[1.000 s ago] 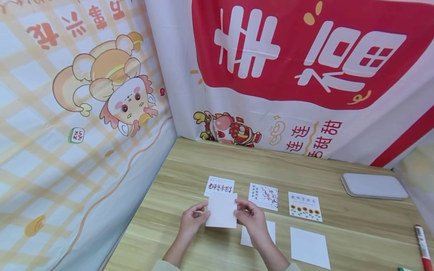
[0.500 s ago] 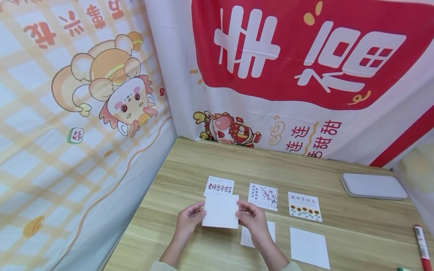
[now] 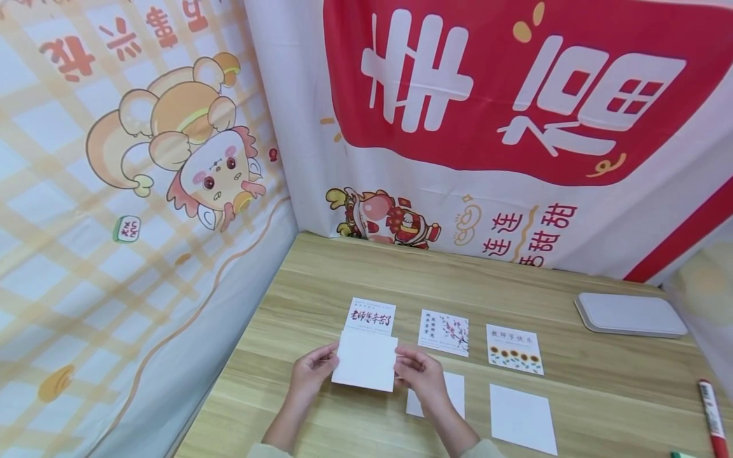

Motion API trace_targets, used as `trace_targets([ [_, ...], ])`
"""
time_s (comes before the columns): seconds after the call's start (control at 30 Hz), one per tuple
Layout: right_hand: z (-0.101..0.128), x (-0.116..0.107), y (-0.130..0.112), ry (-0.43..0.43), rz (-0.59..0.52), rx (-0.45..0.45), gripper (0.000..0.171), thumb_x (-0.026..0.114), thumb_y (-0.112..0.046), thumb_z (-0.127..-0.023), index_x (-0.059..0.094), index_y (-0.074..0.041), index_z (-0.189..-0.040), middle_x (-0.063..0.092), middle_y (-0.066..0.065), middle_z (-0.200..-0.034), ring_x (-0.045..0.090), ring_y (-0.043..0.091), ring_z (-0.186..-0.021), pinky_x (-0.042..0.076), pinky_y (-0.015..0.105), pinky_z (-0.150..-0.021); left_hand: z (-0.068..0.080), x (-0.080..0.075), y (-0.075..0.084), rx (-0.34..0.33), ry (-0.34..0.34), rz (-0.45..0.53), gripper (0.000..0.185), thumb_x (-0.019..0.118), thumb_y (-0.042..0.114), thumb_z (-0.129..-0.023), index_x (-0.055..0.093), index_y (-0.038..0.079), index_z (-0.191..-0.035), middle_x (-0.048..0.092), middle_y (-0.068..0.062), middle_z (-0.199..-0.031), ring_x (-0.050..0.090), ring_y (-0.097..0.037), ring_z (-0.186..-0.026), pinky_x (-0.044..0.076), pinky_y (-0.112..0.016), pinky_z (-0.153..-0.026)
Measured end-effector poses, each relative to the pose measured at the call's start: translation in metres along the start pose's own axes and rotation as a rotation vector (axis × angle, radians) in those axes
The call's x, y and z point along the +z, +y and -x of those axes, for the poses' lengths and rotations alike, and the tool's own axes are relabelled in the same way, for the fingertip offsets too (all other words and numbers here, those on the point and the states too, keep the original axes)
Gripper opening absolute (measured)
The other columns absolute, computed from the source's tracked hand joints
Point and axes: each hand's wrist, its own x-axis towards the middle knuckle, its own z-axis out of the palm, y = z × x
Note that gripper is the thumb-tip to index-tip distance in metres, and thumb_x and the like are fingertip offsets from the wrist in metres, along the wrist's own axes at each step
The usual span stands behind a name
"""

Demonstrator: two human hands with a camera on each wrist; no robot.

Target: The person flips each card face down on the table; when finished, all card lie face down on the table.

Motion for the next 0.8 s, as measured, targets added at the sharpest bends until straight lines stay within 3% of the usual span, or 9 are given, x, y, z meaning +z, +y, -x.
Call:
trace_targets([
  [0.1,-0.001,0.001,0.004,-0.012,-0.007,-0.005,0.039,0.065,0.004,-0.079,0.054,0.01,-0.116,0.062,0.007,-0.088,0.061,0.016,-0.073,0.055,0.037,-0.07,-0.002,-0.002,-0.001,-0.009,-0.005,-0.015,0.035,0.065,0.006,-0.084,0.059,-0.005,-0.116,0.061,-0.015,-0.101,0.055,-0.016,-0.087,0.048,-0.019,-0.074],
  [0.23,-0.003,0.004,0.011,-0.009,-0.005,-0.02,0.039,0.063,0.008,-0.077,0.054,0.012,-0.115,0.062,0.008,-0.086,0.061,0.015,-0.07,0.056,0.038,-0.067,-0.009,-0.004,-0.018,-0.009,0.01,-0.038,0.035,0.065,0.011,-0.085,0.06,-0.001,-0.117,0.062,-0.011,-0.104,0.054,-0.014,-0.09,0.048,-0.018,-0.075],
  [0.53,-0.009,0.009,0.026,0.01,0.072,0.004,0.039,0.062,0.008,-0.076,0.057,0.009,-0.114,0.063,0.01,-0.087,0.061,0.015,-0.07,0.056,0.037,-0.066,-0.014,-0.009,-0.027,-0.047,0.005,-0.076,0.034,0.063,0.009,-0.086,0.06,-0.001,-0.118,0.061,-0.011,-0.106,0.053,-0.015,-0.09,0.048,-0.017,-0.073],
  [0.8,-0.012,0.014,0.036,0.024,0.111,0.033,0.038,0.062,0.01,-0.075,0.058,0.008,-0.112,0.064,0.01,-0.085,0.062,0.016,-0.066,0.056,0.035,-0.062,-0.015,-0.012,-0.038,-0.081,-0.022,-0.103,0.038,0.061,0.001,-0.082,0.057,-0.003,-0.12,0.062,-0.011,-0.101,0.054,-0.014,-0.083,0.047,-0.023,-0.057],
])
